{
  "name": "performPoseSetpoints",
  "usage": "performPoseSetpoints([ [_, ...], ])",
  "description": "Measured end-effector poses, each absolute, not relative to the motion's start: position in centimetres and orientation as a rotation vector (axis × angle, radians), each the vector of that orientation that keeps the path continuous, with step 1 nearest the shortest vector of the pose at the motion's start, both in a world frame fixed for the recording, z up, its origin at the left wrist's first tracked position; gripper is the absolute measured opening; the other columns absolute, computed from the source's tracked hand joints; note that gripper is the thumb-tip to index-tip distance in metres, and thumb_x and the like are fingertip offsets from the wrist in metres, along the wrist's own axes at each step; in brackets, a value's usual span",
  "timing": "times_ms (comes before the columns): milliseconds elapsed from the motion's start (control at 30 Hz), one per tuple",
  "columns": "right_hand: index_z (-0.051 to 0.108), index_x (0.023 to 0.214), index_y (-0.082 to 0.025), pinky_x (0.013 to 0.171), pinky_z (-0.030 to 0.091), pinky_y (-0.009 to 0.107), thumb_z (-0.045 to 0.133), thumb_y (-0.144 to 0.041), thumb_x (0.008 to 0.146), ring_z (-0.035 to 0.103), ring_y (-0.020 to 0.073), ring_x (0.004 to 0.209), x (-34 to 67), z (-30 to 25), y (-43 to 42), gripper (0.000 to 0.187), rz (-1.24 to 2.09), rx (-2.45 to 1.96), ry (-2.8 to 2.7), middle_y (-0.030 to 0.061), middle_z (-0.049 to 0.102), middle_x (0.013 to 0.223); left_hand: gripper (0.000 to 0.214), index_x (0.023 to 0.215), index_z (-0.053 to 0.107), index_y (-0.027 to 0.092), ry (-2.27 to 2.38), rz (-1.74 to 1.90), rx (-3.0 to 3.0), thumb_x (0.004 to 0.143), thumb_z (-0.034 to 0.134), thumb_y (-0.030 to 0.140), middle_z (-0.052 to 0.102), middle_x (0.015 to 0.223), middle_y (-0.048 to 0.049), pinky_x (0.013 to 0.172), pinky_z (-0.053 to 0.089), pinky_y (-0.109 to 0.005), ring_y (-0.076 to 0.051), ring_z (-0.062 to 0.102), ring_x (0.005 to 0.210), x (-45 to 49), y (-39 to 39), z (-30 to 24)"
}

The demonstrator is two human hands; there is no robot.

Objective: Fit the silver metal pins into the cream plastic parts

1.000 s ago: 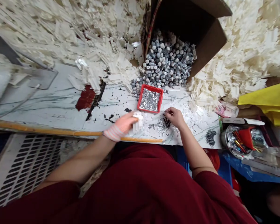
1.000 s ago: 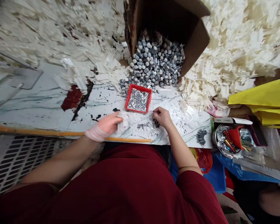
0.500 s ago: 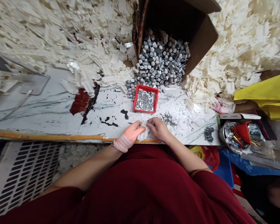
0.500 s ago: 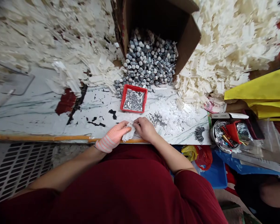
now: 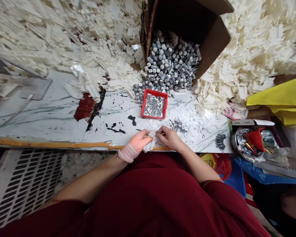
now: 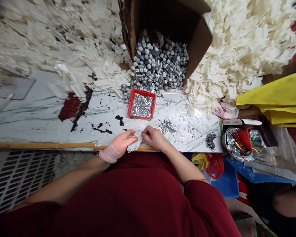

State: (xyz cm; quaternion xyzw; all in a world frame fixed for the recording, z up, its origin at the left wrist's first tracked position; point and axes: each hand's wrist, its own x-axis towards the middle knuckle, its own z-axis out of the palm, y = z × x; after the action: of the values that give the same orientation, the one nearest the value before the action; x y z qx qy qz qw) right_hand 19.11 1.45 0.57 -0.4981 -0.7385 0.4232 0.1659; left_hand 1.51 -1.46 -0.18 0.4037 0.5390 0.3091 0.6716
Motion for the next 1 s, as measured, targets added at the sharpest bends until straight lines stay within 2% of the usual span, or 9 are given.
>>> performPoseSetpoints([
  [167, 0.059, 0.090, -0.018, 0.073, 0.043, 0.026, 0.052, -0.023, 0.088, 0.061, 0.0165, 0.079, 18.9, 0.7, 1.5, 0.009, 0.936, -1.542, -2.360, 0.0063, 0.067, 0.085, 0.019, 0.081, 0.050, 0.018, 1.254, 0.703, 0.965, 0.072, 0.059, 0.032, 0.047, 0.058, 0.0066, 0.048, 0.034, -0.021, -0.009, 0.042, 0.051, 1.8, -1.4, -0.5],
  [300, 0.062, 0.091, -0.017, 0.075, 0.043, 0.027, 0.053, -0.025, 0.090, 0.062, 0.0173, 0.083, 18.3, 0.5, 1.2, 0.012, 0.862, -1.579, -2.440, 0.0083, 0.069, 0.090, 0.019, 0.081, 0.047, 0.019, 1.296, 0.659, 1.086, 0.072, 0.059, 0.030, 0.042, 0.055, 0.0079, 0.046, 0.030, -0.021, -0.008, 0.038, 0.049, 1.9, -1.4, -1.0],
  [500, 0.065, 0.088, -0.019, 0.069, 0.046, 0.024, 0.063, -0.026, 0.082, 0.063, 0.0129, 0.074, 22.0, -0.3, 3.2, 0.010, 1.333, -1.458, -2.074, 0.0007, 0.071, 0.083, 0.017, 0.078, 0.048, 0.019, 1.261, 0.625, 1.054, 0.070, 0.059, 0.029, 0.040, 0.056, 0.0077, 0.047, 0.030, -0.021, -0.008, 0.037, 0.050, 2.0, -1.1, -0.4],
  [533, 0.065, 0.087, -0.019, 0.069, 0.046, 0.024, 0.065, -0.024, 0.080, 0.063, 0.0129, 0.074, 23.3, -0.3, 4.1, 0.009, 1.310, -1.487, -2.056, 0.0003, 0.070, 0.082, 0.017, 0.078, 0.048, 0.019, 1.245, 0.616, 1.024, 0.069, 0.058, 0.030, 0.040, 0.056, 0.0079, 0.046, 0.029, -0.021, -0.008, 0.037, 0.049, 2.1, -1.0, -0.3],
  [600, 0.064, 0.082, -0.019, 0.070, 0.045, 0.026, 0.064, -0.016, 0.076, 0.061, 0.0138, 0.074, 25.7, -0.3, 6.1, 0.007, 1.048, -1.657, -2.104, 0.0004, 0.069, 0.081, 0.019, 0.079, 0.049, 0.018, 1.221, 0.601, 0.947, 0.068, 0.058, 0.031, 0.039, 0.054, 0.0086, 0.044, 0.027, -0.021, -0.008, 0.035, 0.046, 2.2, -0.8, -0.2],
  [733, 0.063, 0.079, -0.020, 0.069, 0.041, 0.029, 0.062, -0.005, 0.070, 0.058, 0.0191, 0.079, 27.7, -0.7, 9.2, 0.017, 0.688, -1.747, -2.479, 0.0043, 0.066, 0.081, 0.024, 0.083, 0.052, 0.018, 1.220, 0.593, 0.865, 0.065, 0.059, 0.031, 0.043, 0.054, 0.0079, 0.044, 0.026, -0.022, -0.009, 0.037, 0.045, 2.5, -0.5, -0.9],
  [900, 0.062, 0.086, -0.019, 0.064, 0.037, 0.029, 0.054, -0.002, 0.071, 0.057, 0.0202, 0.073, 27.0, -1.6, 9.9, 0.024, 0.641, -1.756, -2.719, 0.0075, 0.066, 0.079, 0.026, 0.079, 0.052, 0.017, 1.180, 0.667, 0.785, 0.060, 0.062, 0.032, 0.054, 0.062, 0.0040, 0.051, 0.034, -0.023, -0.012, 0.049, 0.055, 2.8, -0.5, -1.8],
  [1000, 0.064, 0.090, -0.017, 0.069, 0.040, 0.030, 0.051, -0.002, 0.071, 0.058, 0.0207, 0.078, 26.9, -1.5, 9.1, 0.028, 0.687, -1.710, -2.640, 0.0092, 0.067, 0.085, 0.027, 0.078, 0.051, 0.016, 1.143, 0.685, 0.715, 0.059, 0.063, 0.031, 0.056, 0.064, 0.0031, 0.053, 0.036, -0.024, -0.012, 0.051, 0.057, 2.9, -0.4, -1.5],
])
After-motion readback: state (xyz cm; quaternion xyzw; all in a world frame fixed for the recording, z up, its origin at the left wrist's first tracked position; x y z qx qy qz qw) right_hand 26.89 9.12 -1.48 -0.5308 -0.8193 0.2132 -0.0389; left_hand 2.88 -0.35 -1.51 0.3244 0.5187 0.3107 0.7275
